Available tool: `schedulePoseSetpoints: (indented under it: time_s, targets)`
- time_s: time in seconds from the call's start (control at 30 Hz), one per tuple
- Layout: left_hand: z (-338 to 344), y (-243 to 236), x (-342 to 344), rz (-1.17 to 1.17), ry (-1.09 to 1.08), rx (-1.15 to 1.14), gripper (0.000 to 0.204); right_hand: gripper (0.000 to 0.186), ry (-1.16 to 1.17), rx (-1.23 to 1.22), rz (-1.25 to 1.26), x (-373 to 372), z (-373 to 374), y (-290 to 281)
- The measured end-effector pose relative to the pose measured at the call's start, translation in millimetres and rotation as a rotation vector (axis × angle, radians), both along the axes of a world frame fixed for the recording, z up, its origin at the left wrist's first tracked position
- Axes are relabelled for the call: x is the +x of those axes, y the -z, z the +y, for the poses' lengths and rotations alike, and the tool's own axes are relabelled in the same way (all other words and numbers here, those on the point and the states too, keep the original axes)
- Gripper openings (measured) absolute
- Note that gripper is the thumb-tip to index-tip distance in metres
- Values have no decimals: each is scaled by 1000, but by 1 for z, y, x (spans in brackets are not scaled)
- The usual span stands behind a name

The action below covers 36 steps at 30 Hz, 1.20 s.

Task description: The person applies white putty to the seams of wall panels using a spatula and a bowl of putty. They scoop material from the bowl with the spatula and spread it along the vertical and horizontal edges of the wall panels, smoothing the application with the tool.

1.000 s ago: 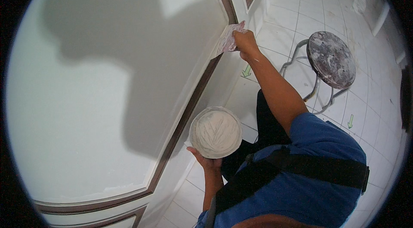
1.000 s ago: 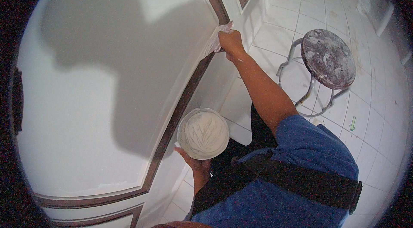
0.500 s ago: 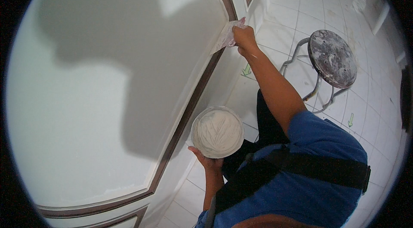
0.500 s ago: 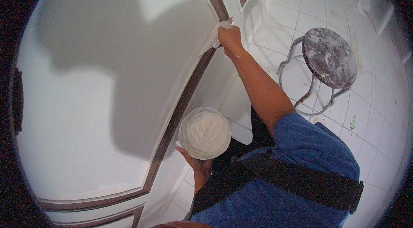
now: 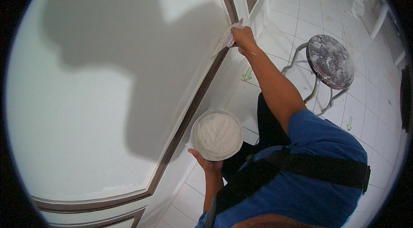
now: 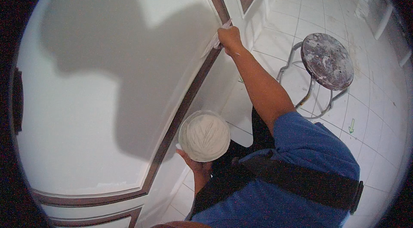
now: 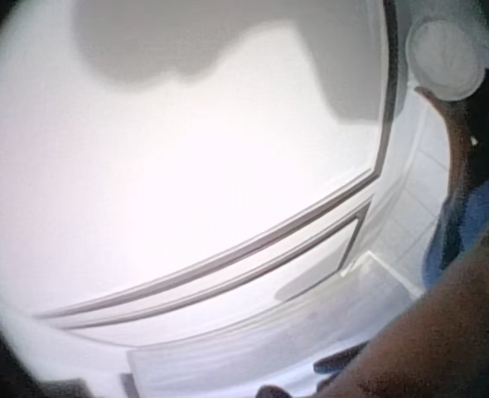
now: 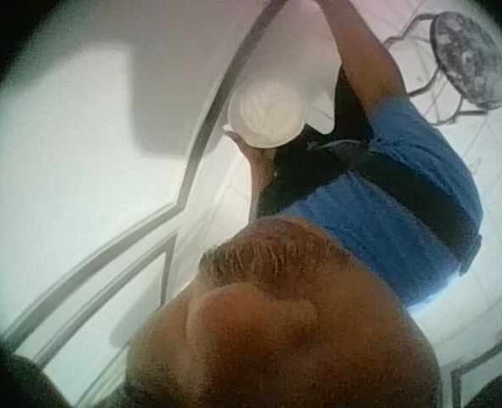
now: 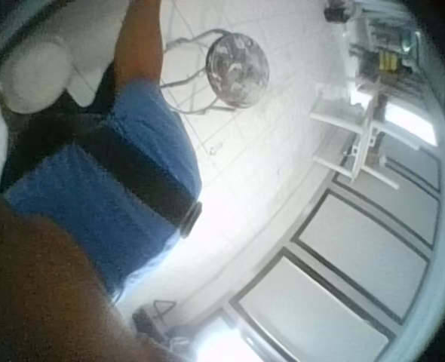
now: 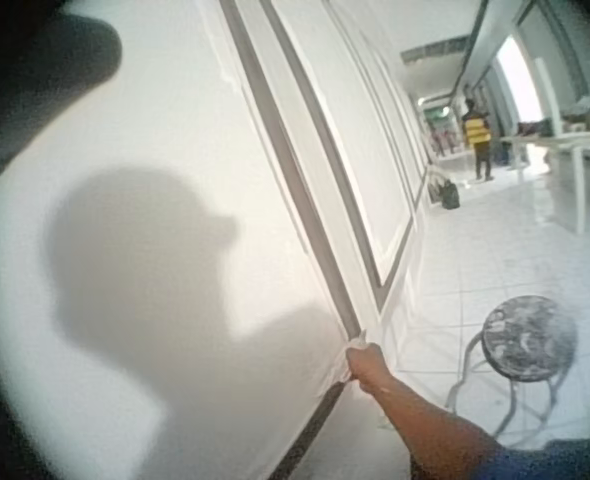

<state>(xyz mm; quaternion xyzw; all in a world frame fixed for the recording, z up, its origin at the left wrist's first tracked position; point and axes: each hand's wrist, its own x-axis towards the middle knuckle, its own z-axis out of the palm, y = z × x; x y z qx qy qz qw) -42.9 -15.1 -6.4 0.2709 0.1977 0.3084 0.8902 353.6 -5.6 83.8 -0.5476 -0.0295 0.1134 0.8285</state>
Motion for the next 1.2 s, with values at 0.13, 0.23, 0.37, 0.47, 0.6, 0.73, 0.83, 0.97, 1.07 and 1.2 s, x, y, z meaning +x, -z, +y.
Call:
schedulePoseSetpoints:
  time_s: [0.13,0.23,0.37,0.47,0.6,0.73,0.83,0.97,1.07,1.2]
  targets:
    - [-1,-4,-3,16,-52,33,88,26,-47,-98,-70,11,3,-13]
    - [0,1,-6,4,-81,-19,88,27,-42,-123,-109,7,6,-37]
    - [-5,1,-3,14,-51,12,90,26,-27,-127,-237,18,6,-66]
    - [-3,2,-7,26,-45,35,91,26,-62,-4,-243,-5,-10,-107]
    - [-5,1,2,-2,-18,40,92,19,24,124,-302,10,-48,-95]
    - [-2,-1,2,-25,-41,30,91,20,-9,-75,-109,-7,-40,-44]
    - [-4,-5,4,-10,-17,46,90,23,-68,-96,-57,-19,-36,-8]
    - [-4,-3,2,-7,-42,39,88,20,-23,-29,-25,-17,-22,19]
    - [-3,1,-4,19,-73,19,88,19,-30,-32,-21,-18,-20,18]
    - [-6,-1,-5,48,-90,-31,87,19,-38,-5,-13,-18,-19,13]
